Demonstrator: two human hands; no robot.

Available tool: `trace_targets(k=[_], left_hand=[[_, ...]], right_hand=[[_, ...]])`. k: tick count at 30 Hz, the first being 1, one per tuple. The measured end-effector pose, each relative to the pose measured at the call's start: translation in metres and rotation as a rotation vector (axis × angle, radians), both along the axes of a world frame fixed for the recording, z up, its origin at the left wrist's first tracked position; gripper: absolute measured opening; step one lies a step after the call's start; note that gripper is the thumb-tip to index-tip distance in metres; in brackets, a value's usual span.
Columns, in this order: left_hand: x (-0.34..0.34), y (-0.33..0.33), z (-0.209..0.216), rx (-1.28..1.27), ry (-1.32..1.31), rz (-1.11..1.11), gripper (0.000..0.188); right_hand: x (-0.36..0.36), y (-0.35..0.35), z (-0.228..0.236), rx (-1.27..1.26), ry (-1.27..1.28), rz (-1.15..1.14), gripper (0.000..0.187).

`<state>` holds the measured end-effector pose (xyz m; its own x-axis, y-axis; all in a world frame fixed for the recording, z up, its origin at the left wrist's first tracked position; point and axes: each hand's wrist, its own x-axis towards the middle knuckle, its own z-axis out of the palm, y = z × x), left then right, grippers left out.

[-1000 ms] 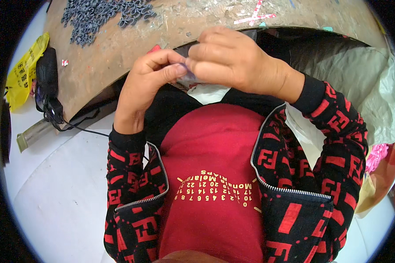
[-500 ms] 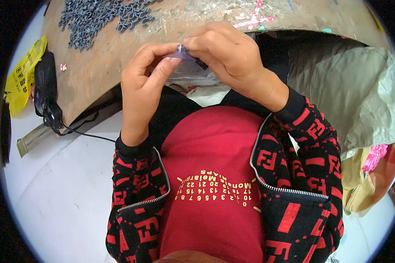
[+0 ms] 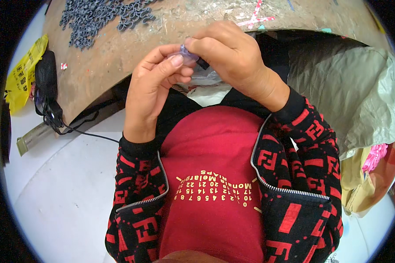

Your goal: Packing small plastic components into clear plastic bags at a factory workbench.

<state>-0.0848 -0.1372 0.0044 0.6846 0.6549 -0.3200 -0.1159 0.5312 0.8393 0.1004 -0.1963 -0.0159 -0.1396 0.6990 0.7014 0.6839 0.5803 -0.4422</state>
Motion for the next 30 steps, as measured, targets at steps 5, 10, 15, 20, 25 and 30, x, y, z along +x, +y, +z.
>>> trace_targets(k=[5,10,15,20,25,30], left_hand=[[-0.002,0.002,0.002,0.015,0.010,-0.015,0.025],[0.001,-0.003,0.006,0.330,0.044,0.037,0.026],[0.002,-0.008,-0.001,0.509,0.068,0.086,0.026],[0.000,0.002,-0.003,1.260,0.313,0.137,0.022],[0.001,0.004,-0.005,1.513,0.236,0.200,0.020],[0.001,0.004,-0.010,1.589,0.150,0.234,0.020]], right_hand=[[0.006,-0.003,0.003,-0.015,-0.054,0.066,0.023],[0.004,-0.007,0.005,-0.691,0.848,0.293,0.022],[0.009,-0.006,0.005,-0.807,0.867,0.308,0.024],[0.006,-0.005,0.006,-0.909,0.942,0.427,0.024],[0.003,-0.002,0.002,-0.888,1.004,0.471,0.030],[0.008,0.002,0.002,-1.066,1.268,0.540,0.042]])
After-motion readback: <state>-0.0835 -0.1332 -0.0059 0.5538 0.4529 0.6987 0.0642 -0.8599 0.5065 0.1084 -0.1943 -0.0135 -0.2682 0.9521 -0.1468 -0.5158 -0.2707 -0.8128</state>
